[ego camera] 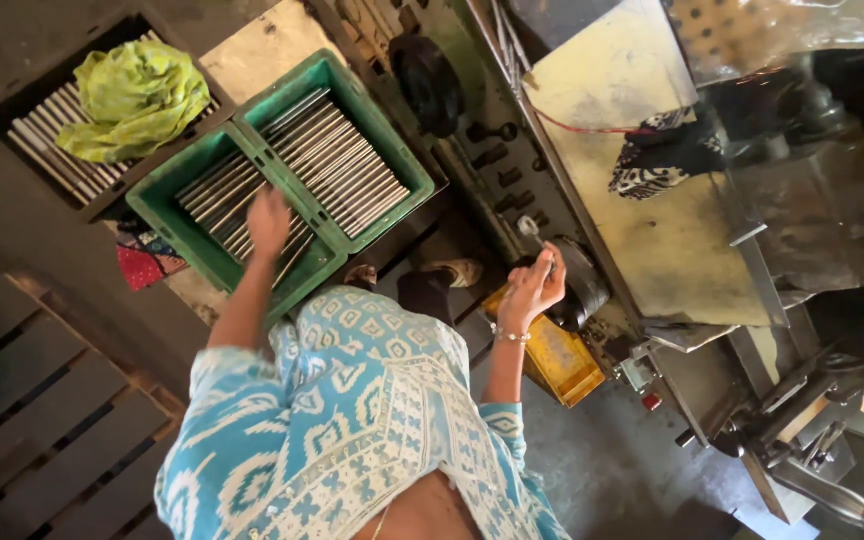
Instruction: The person repeatedly picks up metal rods from a green crate, presses each rod against a rotating grinding wheel to generate sparks, and returns the rod to the crate. The cycle continues throughout the clip.
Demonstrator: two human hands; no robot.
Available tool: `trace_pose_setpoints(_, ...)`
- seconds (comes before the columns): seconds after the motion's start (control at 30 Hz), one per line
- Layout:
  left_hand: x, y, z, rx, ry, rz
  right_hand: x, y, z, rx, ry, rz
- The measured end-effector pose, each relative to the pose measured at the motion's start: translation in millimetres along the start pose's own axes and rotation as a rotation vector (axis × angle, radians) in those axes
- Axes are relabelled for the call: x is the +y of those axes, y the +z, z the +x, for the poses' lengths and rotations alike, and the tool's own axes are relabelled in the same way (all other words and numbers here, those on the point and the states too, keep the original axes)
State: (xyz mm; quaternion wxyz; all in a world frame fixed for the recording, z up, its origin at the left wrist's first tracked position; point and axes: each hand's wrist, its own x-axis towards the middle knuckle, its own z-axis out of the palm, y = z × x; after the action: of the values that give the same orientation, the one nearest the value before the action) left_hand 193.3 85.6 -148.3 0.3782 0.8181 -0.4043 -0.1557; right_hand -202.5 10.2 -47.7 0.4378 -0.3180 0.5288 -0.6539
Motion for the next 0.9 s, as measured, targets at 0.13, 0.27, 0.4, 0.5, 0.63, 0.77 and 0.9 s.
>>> trace_pose_setpoints(0.13,-56.1,5.2,-74.5,-0.545,-0.598,0.058,5.2,-6.6,-9.1,0.004,0.041,0.01)
trace_pose_setpoints(0.27,-71.8,13.4,-82.4,-0.611,-0.987,-0.197,5.5,-6.6,-11.7,0.012,0.089,-0.025)
trace_pose_setpoints(0.4,-66.3,16.4,-81.0,-0.673,-0.745,0.084,3.0,-8.5,-14.3,-0.015,0.06,-0.03)
trace_pose_setpoints(0.5,-60.3,17.5,-85.4,-0.437,-0.768,0.074,1.1,-12.7,-18.7,-0.012,0.054,-0.058)
trace_pose_setpoints(0.63,-53.9,17.7,-83.7,-0.586,-0.575,0.298,-0.3,-15.9,-22.7,-0.032,0.02,-0.071)
trace_pose_setpoints(0.77,-39.0,0.5,-68.8,-0.724,-0.263,0.549,-1.8,-12.1,-23.0,-0.04,0.011,-0.066)
trace_pose_setpoints(0.9,-16.3,-23.2,-37.2,-0.616,0.056,0.613,-6.3,-2.2,-25.1,-0.112,-0.011,-0.166)
